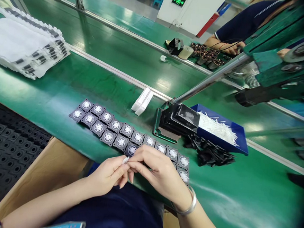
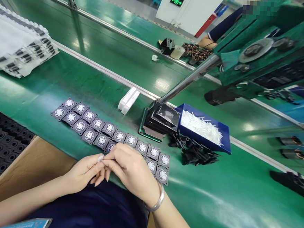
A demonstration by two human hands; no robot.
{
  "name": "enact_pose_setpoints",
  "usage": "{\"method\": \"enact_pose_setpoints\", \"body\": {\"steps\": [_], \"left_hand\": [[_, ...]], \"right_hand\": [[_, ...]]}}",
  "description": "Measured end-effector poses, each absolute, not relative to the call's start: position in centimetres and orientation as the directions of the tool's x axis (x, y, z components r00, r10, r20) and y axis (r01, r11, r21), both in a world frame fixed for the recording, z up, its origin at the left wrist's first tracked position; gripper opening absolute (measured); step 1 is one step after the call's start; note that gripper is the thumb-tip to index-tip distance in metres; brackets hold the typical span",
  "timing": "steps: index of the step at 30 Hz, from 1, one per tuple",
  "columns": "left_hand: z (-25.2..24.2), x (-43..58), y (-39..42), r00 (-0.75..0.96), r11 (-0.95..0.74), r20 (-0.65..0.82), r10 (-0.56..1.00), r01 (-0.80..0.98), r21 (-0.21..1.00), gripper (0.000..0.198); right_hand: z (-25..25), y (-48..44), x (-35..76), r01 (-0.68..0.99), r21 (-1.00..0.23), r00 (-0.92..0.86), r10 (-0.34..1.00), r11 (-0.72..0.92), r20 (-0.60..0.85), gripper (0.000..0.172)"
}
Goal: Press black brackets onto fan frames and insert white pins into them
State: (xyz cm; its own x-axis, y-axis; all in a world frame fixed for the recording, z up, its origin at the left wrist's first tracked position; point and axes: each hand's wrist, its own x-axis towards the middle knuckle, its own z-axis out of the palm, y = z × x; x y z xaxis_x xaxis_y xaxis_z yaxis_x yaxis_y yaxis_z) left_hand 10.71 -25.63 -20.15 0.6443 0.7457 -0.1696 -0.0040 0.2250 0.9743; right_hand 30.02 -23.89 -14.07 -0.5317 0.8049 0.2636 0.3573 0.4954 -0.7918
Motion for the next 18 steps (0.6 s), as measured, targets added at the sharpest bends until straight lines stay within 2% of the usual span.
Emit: {"method": "enact_pose_setpoints", "body": {"steps": [3, 5, 7, 9, 13, 18], "left_hand": [[-20.1, 10.8, -25.6, 0.617, 0.306, -0.195, 0.763, -0.078, 0.949, 0.045], [-20.2, 10.7, -25.5, 0.597, 0.34, -0.219, 0.772, -0.097, 0.935, 0.043], [-20.4, 10.6, -25.6, 0.587, 0.346, -0.235, 0.775, -0.083, 0.934, 0.043], [-20.5, 10.4, -25.6, 0.581, 0.343, -0.242, 0.777, -0.069, 0.937, 0.044], [-20.8, 10.2, -25.7, 0.577, 0.331, -0.232, 0.784, -0.071, 0.941, 0.043], [-20.8, 10.0, -25.8, 0.571, 0.332, -0.228, 0.789, -0.083, 0.94, 0.042]], "right_hand": [[-13.8, -23.2, 30.5, 0.369, -0.816, -0.339, 0.882, 0.445, 0.328, 0.014], [-13.5, -22.3, 31.0, 0.417, -0.819, -0.154, 0.918, 0.395, 0.365, 0.013], [-13.3, -21.3, 31.3, 0.493, -0.798, -0.071, 0.93, 0.347, 0.361, 0.011], [-13.4, -20.3, 30.9, 0.577, -0.734, -0.116, 0.926, 0.357, 0.359, 0.009], [-14.3, -18.6, 29.2, 0.657, -0.564, -0.254, 0.851, 0.5, 0.459, 0.01], [-15.4, -17.5, 27.9, 0.67, -0.516, -0.318, 0.834, 0.534, 0.45, 0.01]]}}
